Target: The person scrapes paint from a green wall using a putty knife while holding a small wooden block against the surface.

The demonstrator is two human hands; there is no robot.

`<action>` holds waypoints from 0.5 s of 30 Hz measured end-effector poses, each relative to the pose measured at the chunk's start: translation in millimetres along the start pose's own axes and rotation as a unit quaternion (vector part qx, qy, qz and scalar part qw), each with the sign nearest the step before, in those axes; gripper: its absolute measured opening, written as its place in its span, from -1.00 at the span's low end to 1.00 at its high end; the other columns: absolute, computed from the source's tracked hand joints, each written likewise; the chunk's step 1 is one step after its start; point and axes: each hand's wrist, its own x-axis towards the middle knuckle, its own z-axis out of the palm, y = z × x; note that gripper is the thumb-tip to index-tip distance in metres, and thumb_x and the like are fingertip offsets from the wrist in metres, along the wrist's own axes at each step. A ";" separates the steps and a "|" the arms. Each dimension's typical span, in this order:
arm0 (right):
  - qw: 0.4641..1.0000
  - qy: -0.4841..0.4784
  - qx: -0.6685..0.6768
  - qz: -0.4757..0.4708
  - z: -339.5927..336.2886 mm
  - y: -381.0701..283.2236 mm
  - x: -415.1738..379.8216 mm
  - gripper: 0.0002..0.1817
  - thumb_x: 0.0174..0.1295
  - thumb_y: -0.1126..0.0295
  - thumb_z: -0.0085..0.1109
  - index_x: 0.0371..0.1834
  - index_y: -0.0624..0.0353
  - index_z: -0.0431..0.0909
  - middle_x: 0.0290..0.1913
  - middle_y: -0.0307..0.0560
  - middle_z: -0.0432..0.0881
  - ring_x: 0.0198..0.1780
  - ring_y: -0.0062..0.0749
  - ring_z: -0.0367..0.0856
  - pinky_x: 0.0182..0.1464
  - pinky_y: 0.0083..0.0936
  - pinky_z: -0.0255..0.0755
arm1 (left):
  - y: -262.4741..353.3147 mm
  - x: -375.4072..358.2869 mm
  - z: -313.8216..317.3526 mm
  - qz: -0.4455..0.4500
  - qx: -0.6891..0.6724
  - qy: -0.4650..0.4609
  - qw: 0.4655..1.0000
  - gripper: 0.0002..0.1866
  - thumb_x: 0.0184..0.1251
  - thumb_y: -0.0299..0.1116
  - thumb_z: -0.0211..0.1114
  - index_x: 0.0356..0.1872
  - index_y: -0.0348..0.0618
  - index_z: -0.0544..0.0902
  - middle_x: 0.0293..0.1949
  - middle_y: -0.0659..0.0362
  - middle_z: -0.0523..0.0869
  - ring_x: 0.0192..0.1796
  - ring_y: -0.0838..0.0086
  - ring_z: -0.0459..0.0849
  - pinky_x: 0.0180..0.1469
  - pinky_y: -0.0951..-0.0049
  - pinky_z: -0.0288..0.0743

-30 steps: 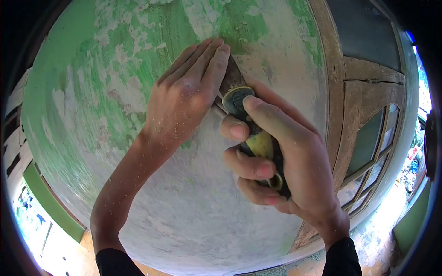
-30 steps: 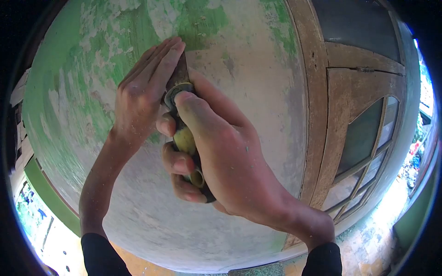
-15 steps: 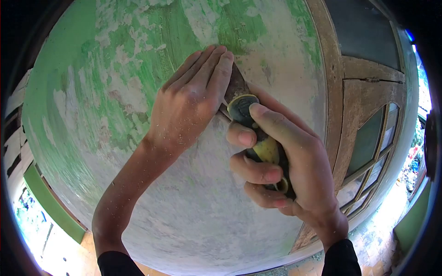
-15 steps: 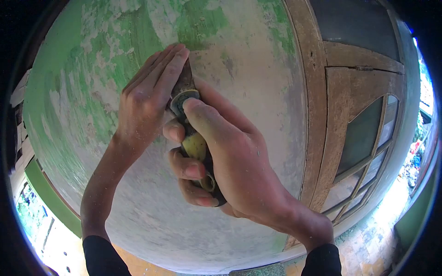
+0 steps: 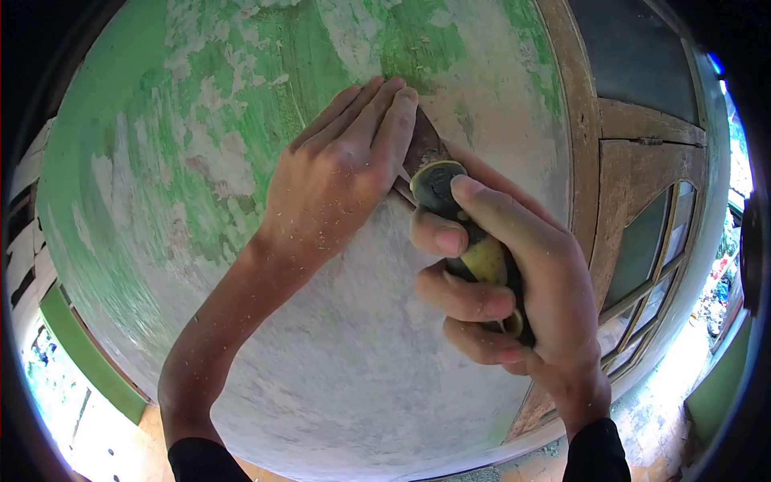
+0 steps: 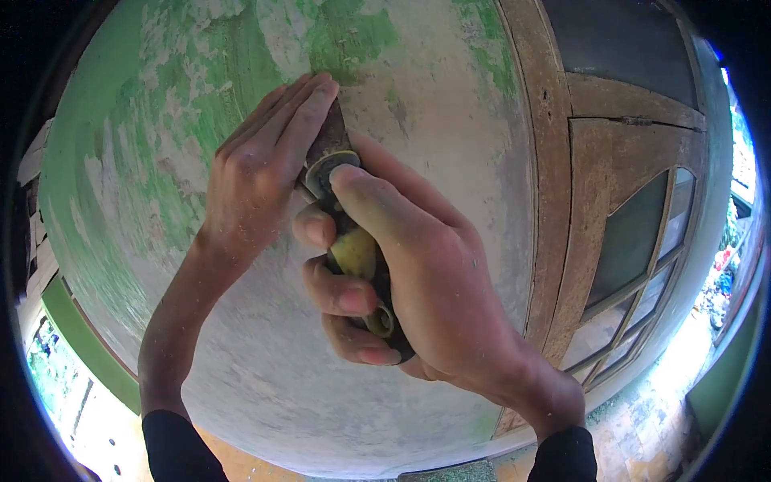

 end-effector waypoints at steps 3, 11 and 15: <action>1.000 -0.015 -0.014 0.000 -10.0 9.7 -11.0 -0.45 0.59 0.28 -0.21 0.61 0.09 0.12 -0.32 -0.27 0.38 -0.67 -0.82 0.16 -0.89 -0.79 0.02 | 7.8 -7.0 -0.1 0.013 0.007 -0.007 1.000 -0.58 0.16 -0.56 0.28 0.10 -0.42 0.60 0.10 -0.09 0.72 0.18 0.19 0.73 0.28 0.31 0.61; 1.000 -0.007 -0.023 0.005 -14.4 5.0 -4.0 -0.48 0.59 0.25 -0.17 0.58 0.01 0.17 -0.31 -0.29 0.38 -0.66 -0.81 0.15 -0.86 -0.83 -0.02 | 4.9 0.6 0.4 0.022 0.053 -0.013 0.998 -0.56 0.15 -0.53 0.27 0.10 -0.42 0.60 0.12 -0.09 0.72 0.17 0.19 0.73 0.30 0.33 0.60; 0.999 -0.021 -0.030 -0.001 -15.3 -2.4 9.5 -0.49 0.60 0.25 -0.17 0.58 -0.04 0.18 -0.31 -0.29 0.38 -0.64 -0.81 0.16 -0.85 -0.83 -0.03 | -0.8 1.1 -1.7 0.004 0.051 -0.009 0.999 -0.58 0.21 -0.54 0.26 0.13 -0.42 0.59 0.14 -0.10 0.71 0.19 0.17 0.72 0.31 0.31 0.59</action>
